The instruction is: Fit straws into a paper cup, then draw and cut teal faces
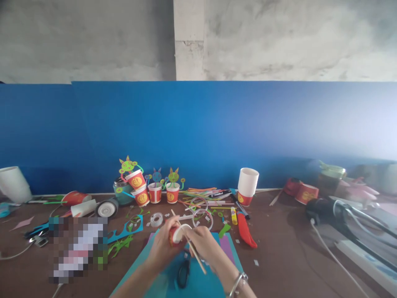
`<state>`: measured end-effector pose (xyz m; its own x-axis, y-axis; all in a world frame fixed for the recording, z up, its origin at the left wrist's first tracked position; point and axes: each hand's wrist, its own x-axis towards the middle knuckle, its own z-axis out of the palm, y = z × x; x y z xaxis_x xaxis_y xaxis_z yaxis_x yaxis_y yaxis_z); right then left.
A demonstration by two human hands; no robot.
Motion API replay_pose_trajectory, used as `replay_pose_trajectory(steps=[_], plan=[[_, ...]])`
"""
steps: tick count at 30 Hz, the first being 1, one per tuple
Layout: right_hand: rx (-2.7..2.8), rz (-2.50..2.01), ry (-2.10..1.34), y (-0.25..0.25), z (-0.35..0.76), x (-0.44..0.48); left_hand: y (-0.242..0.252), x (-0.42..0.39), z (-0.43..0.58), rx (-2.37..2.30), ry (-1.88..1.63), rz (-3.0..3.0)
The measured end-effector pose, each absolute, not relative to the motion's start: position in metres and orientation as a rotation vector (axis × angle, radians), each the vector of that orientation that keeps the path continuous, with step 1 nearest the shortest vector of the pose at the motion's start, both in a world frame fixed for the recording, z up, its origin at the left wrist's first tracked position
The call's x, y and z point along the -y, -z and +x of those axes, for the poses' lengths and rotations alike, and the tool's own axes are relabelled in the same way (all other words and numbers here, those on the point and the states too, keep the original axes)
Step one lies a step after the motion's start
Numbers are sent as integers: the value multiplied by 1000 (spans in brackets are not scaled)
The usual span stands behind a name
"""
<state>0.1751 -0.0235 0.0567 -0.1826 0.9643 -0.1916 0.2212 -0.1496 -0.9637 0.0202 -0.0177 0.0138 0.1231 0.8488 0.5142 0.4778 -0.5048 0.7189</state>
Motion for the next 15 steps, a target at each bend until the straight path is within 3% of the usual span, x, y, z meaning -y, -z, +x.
replay_pose_trajectory(steps=[4,15], plan=[[1543,-1350,-1672,-72,189,31,-11,9,12,-1373,-1436,1773],[1472,-1024,-1974,-75,188,37,-11,10,14,-1339,-1523,1694]])
